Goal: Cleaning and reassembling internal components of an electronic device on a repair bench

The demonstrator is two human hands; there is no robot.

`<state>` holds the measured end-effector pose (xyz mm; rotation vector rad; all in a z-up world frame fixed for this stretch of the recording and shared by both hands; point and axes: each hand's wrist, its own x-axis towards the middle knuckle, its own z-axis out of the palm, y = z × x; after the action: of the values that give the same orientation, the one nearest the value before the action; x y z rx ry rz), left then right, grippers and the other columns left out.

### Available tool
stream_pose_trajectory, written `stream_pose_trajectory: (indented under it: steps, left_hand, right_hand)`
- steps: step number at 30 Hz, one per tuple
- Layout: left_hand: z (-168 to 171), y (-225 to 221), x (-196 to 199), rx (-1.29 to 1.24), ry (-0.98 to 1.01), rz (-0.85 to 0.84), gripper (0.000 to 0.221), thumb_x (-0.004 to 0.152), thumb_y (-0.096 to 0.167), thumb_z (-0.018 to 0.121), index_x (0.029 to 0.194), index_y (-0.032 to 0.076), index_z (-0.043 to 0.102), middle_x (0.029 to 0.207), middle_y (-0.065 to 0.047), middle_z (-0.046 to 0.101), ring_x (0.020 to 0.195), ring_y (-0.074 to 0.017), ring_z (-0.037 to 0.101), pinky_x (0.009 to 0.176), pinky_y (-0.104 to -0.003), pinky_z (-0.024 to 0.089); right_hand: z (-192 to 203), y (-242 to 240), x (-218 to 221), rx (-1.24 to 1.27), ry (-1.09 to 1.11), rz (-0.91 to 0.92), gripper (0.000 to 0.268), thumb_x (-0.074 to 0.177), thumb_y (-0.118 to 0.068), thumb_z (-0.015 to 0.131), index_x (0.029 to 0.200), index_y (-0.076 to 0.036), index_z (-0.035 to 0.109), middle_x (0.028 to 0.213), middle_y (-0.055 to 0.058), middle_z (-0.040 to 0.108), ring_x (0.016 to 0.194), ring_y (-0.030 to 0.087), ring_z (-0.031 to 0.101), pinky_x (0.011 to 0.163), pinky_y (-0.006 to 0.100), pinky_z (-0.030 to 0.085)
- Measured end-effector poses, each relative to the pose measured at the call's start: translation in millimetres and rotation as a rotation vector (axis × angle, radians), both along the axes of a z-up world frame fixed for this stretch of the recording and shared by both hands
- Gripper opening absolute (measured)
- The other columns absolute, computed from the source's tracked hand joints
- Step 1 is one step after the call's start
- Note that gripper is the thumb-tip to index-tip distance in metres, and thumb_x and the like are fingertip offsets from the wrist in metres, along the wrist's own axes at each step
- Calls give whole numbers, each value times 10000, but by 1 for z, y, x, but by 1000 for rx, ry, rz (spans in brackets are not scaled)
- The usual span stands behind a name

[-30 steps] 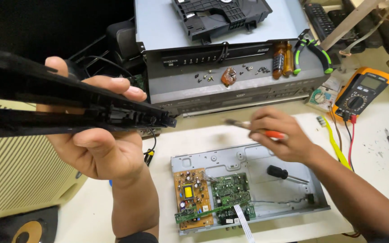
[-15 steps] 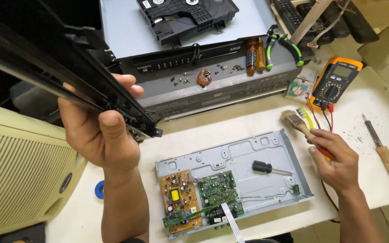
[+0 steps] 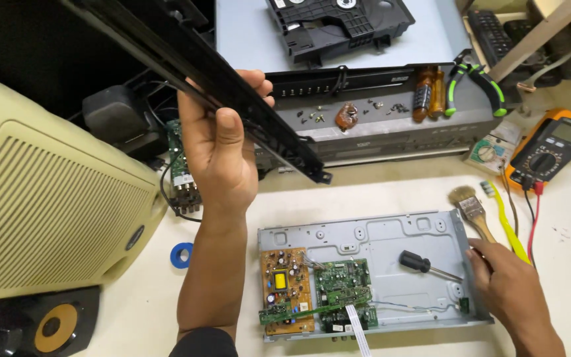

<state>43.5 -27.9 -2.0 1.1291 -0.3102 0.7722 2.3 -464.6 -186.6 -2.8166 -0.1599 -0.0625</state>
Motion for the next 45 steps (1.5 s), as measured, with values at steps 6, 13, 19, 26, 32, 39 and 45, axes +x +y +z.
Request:
stream_pose_trajectory:
  steps: [6,13,19,26,32,39,45]
  left_hand:
    - [-14,7,3,-189,-46,-232,505,1091,301,664,1497,94,446,1384,-220,619,1269,-367,647,1134,-522,577]
    - [-37,-5,25,-410,-191,-436,233,1142,160,579,1360,81,556,1357,-117,600,1326,-342,580,1171,-664,479]
    - [-55,-20,29,-498,-195,-612,291,1141,121,593,1420,49,554,1396,-119,624,1416,-368,511,1226,-734,366]
    - [-114,-8,5,-412,46,-497,413,1008,43,632,1407,89,535,1399,-206,608,1379,-410,533,1125,-625,493]
    - [-176,17,-6,-359,248,-479,418,962,-11,622,1370,33,537,1397,-272,601,1312,-403,587,1063,-538,559]
    - [-183,15,-18,-293,335,-506,452,969,17,592,1406,-41,495,1429,-333,557,1304,-406,586,1080,-560,523]
    - [-187,10,-18,-280,305,-536,462,981,51,603,1416,-53,487,1424,-337,558,1284,-411,606,1053,-562,536]
  right_hand:
    - [4,19,1,-38,75,-67,261,959,-253,594,1168,-156,717,1132,92,757,1063,355,685,962,466,516]
    - [44,48,22,-50,-206,56,200,957,-313,712,1100,-174,731,981,50,728,802,230,666,712,393,508]
    - [97,112,57,817,-5,375,938,696,-88,812,1535,-50,396,1507,172,539,1087,221,625,982,325,547]
    - [47,129,89,1313,82,522,571,843,117,679,1386,133,504,913,253,686,676,261,745,552,392,665]
    - [26,123,96,1289,144,475,526,816,146,710,1317,133,552,872,244,674,615,257,719,524,384,654]
    - [21,103,112,1180,219,410,550,801,82,770,1325,61,604,901,178,668,674,200,693,561,347,649]
    - [32,105,108,1128,234,331,529,832,83,740,1341,39,604,920,172,655,711,214,692,604,363,655]
